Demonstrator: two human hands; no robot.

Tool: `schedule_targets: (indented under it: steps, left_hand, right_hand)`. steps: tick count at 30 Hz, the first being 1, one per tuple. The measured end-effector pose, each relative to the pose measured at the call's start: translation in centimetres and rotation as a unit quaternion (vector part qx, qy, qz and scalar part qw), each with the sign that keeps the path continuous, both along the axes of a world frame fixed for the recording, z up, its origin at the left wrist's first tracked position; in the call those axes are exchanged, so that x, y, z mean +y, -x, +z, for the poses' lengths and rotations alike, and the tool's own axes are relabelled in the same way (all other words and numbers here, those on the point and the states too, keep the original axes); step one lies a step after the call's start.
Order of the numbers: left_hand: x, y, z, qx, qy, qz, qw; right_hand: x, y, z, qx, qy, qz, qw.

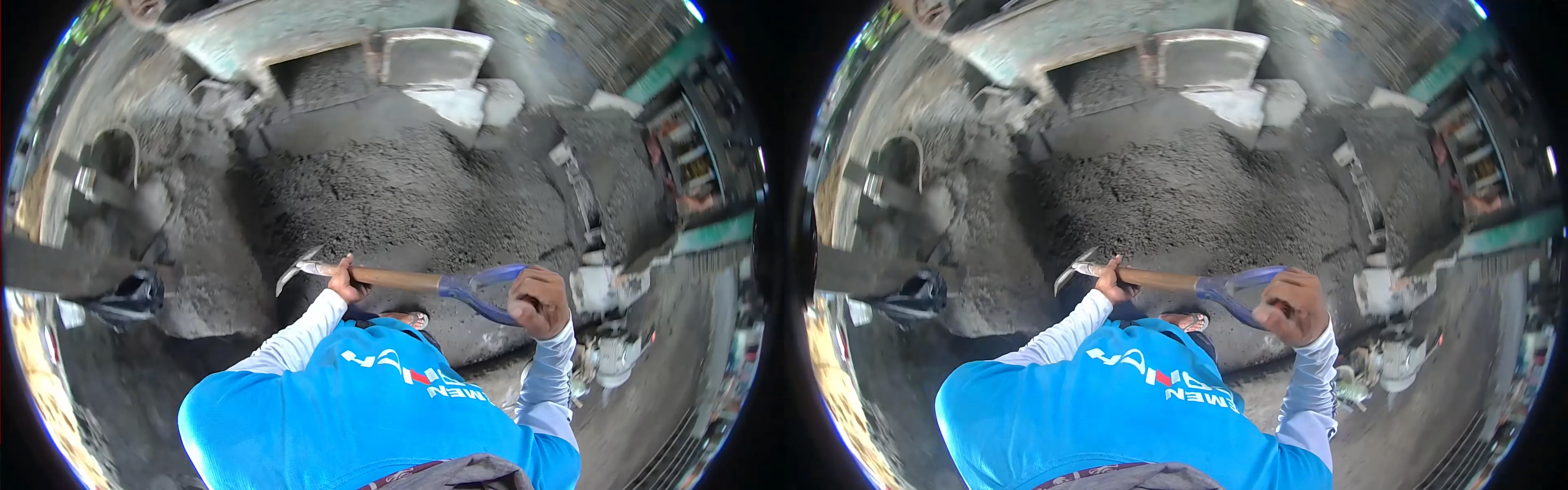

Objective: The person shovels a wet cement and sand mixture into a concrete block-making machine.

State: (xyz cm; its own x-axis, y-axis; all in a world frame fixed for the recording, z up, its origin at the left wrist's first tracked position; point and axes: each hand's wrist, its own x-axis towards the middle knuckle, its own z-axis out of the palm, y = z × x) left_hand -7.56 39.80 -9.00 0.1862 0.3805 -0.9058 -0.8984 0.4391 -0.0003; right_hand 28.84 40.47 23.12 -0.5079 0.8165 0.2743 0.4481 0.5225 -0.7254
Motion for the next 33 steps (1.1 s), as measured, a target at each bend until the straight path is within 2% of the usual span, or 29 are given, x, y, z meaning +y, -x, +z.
schedule_targets:
  steps: [2,3,4,6,7,10,11,12,14,16,17,18,20,21,23,25,26,27,28,29,30,31,32,33]
  left_hand:
    - [0.5,2.8,0.2,-0.013,-0.019,0.010,1.000]
    - [1.1,4.1,1.2,-0.022,-0.047,0.022,0.998]
    - [2.1,5.0,2.6,-0.034,-0.053,0.037,0.997]
    - [3.8,6.9,4.4,-0.104,-0.135,0.037,0.985]
    - [4.9,7.5,5.1,-0.111,-0.151,0.034,0.982]
    - [7.9,9.0,12.9,-0.169,-0.264,0.031,0.949]
    - [9.7,9.4,12.6,-0.154,-0.307,0.030,0.939]
    - [10.9,9.9,15.2,-0.163,-0.338,0.039,0.926]
    - [14.2,11.0,17.7,-0.168,-0.385,0.007,0.907]
    - [16.5,11.9,23.1,-0.161,-0.434,0.049,0.885]
    - [17.2,12.7,26.2,-0.155,-0.445,0.037,0.881]
    - [18.5,13.1,27.8,-0.133,-0.462,0.052,0.875]
    - [22.3,14.5,28.0,-0.109,-0.499,0.040,0.859]
    - [24.2,15.4,27.6,-0.089,-0.493,0.037,0.864]
    - [28.7,17.0,24.9,-0.052,-0.481,0.029,0.875]
    - [37.4,18.6,12.2,-0.048,-0.428,0.108,0.896]
    - [36.7,19.5,8.3,-0.114,-0.410,0.149,0.892]
    - [33.9,20.1,3.9,-0.003,-0.343,0.162,0.925]
    - [32.2,20.6,1.0,0.032,-0.344,0.118,0.931]
    - [31.1,19.5,-2.0,0.064,-0.284,0.056,0.955]
    - [30.0,18.5,-4.8,0.086,-0.223,-0.007,0.971]
    - [28.1,16.2,-7.2,0.121,-0.183,-0.058,0.974]
    - [25.9,13.1,-9.7,0.164,-0.160,-0.079,0.970]
    - [23.1,9.2,-12.6,0.190,-0.150,-0.067,0.968]
  right_hand:
    - [1.6,6.3,2.5,-0.054,-0.076,0.111,0.989]
    - [2.0,9.2,4.0,-0.132,-0.094,0.136,0.977]
    - [2.1,12.6,4.8,-0.133,-0.115,0.137,0.975]
    - [2.7,19.1,5.9,-0.135,-0.157,0.144,0.968]
    - [3.1,21.5,6.1,-0.156,-0.095,0.163,0.969]
    - [5.0,27.8,4.1,-0.139,-0.120,0.102,0.978]
    - [5.9,29.4,4.2,-0.132,-0.126,0.084,0.980]
    - [7.0,30.8,4.5,-0.122,-0.139,0.067,0.980]
    - [8.9,33.3,6.8,-0.090,-0.164,0.036,0.982]
    - [10.8,35.3,10.0,-0.105,-0.203,0.027,0.973]
    - [11.8,36.1,11.8,-0.120,-0.229,0.030,0.965]
    - [13.3,36.7,13.4,-0.106,-0.255,0.052,0.960]
    - [15.6,38.6,15.5,-0.100,-0.211,0.040,0.972]
    - [17.8,39.4,15.2,-0.101,-0.183,0.071,0.975]
    - [23.3,41.2,13.1,-0.107,-0.128,0.129,0.977]
    - [26.5,45.8,6.0,-0.260,-0.146,-0.039,0.954]
    - [27.8,47.5,1.4,-0.332,-0.115,-0.012,0.936]
    - [28.9,47.9,-6.1,-0.335,-0.082,0.009,0.938]
    - [27.0,46.0,-10.9,-0.241,-0.166,0.037,0.956]
    - [25.8,43.8,-12.7,-0.251,-0.124,0.097,0.955]
    - [23.7,40.8,-13.9,-0.212,-0.080,0.105,0.968]
    - [21.3,37.2,-16.1,-0.227,-0.005,0.112,0.967]
    - [18.5,33.8,-17.9,-0.171,-0.022,0.130,0.976]
    - [15.1,29.5,-20.6,-0.213,-0.009,0.135,0.968]
